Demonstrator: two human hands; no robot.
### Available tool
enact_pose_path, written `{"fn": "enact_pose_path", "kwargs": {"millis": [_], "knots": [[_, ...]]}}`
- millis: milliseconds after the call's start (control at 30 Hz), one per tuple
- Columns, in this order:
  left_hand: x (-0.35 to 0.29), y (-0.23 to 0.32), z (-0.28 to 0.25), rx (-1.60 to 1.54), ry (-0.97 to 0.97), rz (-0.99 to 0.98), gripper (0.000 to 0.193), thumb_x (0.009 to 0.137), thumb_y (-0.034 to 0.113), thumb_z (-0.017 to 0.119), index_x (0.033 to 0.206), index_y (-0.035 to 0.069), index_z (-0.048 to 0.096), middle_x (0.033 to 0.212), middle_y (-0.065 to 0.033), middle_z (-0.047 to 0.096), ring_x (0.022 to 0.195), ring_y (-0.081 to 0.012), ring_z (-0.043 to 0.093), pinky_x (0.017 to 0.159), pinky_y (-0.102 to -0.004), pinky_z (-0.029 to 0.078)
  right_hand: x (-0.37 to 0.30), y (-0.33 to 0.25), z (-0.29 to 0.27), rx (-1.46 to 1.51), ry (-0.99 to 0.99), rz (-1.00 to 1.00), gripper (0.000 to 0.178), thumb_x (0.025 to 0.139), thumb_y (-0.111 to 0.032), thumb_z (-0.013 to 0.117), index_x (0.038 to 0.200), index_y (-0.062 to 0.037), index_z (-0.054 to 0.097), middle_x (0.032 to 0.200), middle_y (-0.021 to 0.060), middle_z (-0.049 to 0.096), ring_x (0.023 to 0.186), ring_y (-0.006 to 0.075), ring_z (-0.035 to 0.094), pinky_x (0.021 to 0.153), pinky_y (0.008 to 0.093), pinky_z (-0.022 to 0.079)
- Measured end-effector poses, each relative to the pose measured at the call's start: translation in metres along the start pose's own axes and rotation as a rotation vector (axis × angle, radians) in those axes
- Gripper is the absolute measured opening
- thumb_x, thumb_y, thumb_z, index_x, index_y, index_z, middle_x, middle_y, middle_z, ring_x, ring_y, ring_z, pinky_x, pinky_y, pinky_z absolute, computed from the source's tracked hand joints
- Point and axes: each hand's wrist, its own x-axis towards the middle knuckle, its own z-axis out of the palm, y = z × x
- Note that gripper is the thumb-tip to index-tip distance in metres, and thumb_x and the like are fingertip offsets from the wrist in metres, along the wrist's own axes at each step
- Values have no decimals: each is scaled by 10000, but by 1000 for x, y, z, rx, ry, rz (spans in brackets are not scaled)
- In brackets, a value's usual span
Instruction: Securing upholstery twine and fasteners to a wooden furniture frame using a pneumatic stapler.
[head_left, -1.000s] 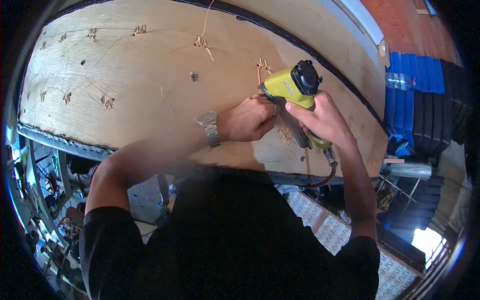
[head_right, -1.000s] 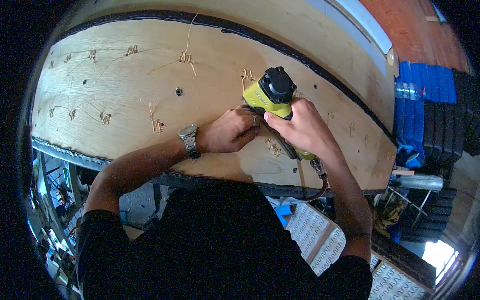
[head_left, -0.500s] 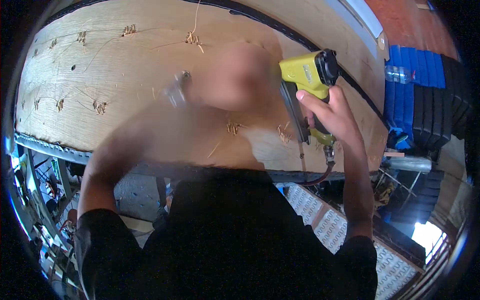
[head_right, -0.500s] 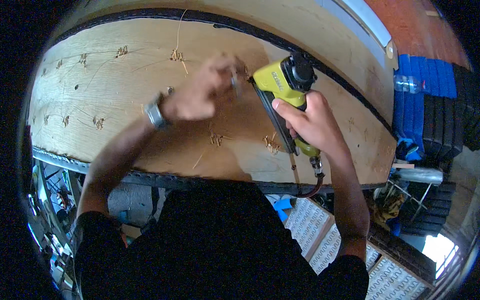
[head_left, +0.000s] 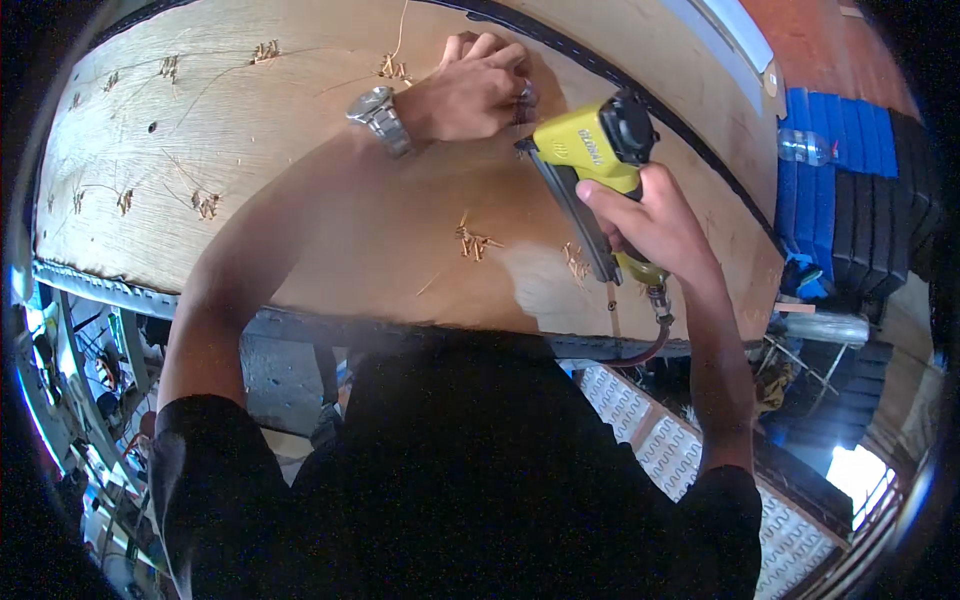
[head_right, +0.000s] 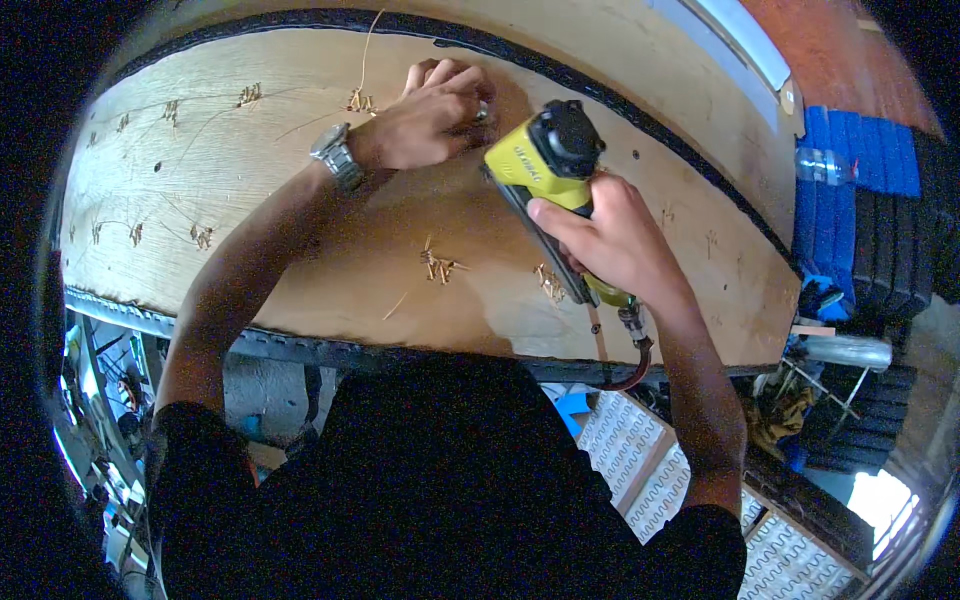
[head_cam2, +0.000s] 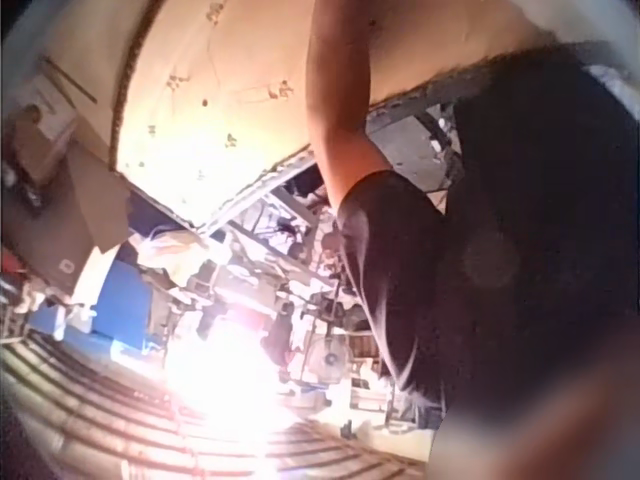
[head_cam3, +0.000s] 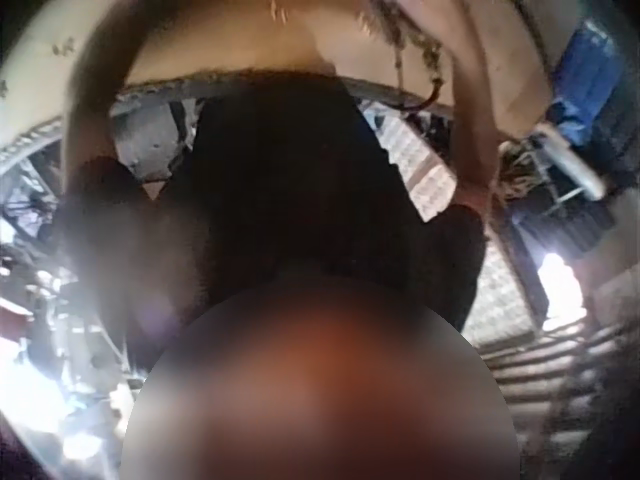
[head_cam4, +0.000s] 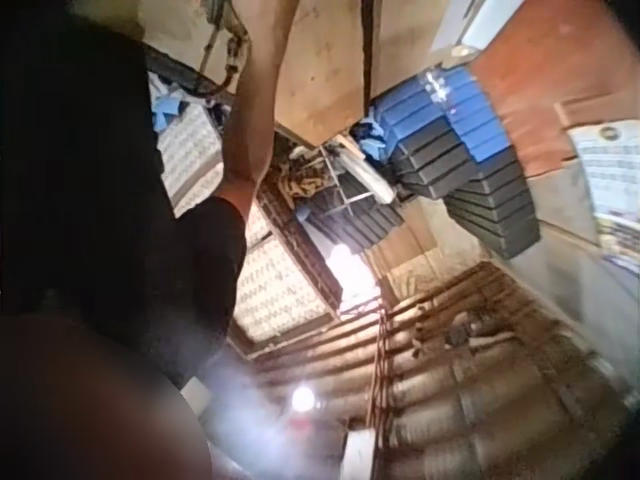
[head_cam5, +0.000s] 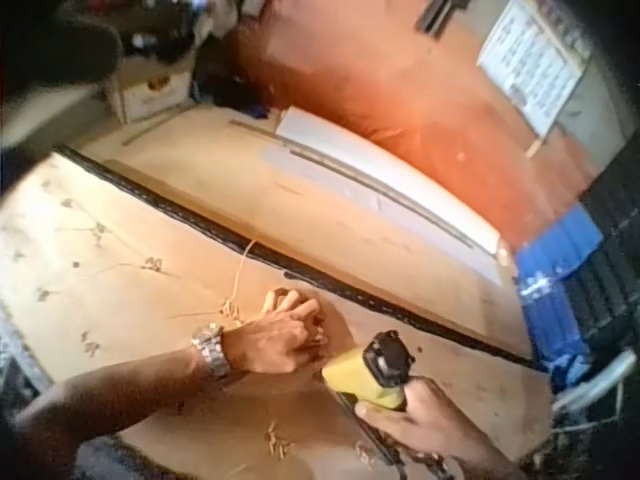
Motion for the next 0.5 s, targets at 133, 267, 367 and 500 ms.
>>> {"fn": "enact_pose_path", "kwargs": {"millis": [133,267,367,500], "knots": [[-35,5,-32,-384,210,5,288,847,112,630,1127,173,657,1149,-73,555,1091,-283,474,949,-434,366,-30,14,-8,279,108,192,196,904,-203,655,926,-11,624,660,2,570,537,78,525,493,250,432],[-96,38,-45,-64,-14,80,311,837,64,610,1132,133,677,1143,-75,568,1089,-261,502,954,-440,401,-66,27,-8,290,271,228,188,907,-190,643,886,-3,628,622,-4,554,535,83,522,487,250,423],[-110,71,-40,-146,-97,81,376,823,187,635,1197,181,672,1156,-43,567,1126,-235,479,990,-420,369,-74,47,-2,285,238,252,207,902,-201,652,904,4,625,621,1,555,533,81,521,490,257,438],[-109,87,-14,-164,-48,90,352,792,193,669,1143,172,688,1103,-8,608,1105,-242,492,974,-394,378,-79,60,-1,295,146,168,219,901,-207,658,929,7,620,617,2,556,520,84,519,476,256,435]]}}
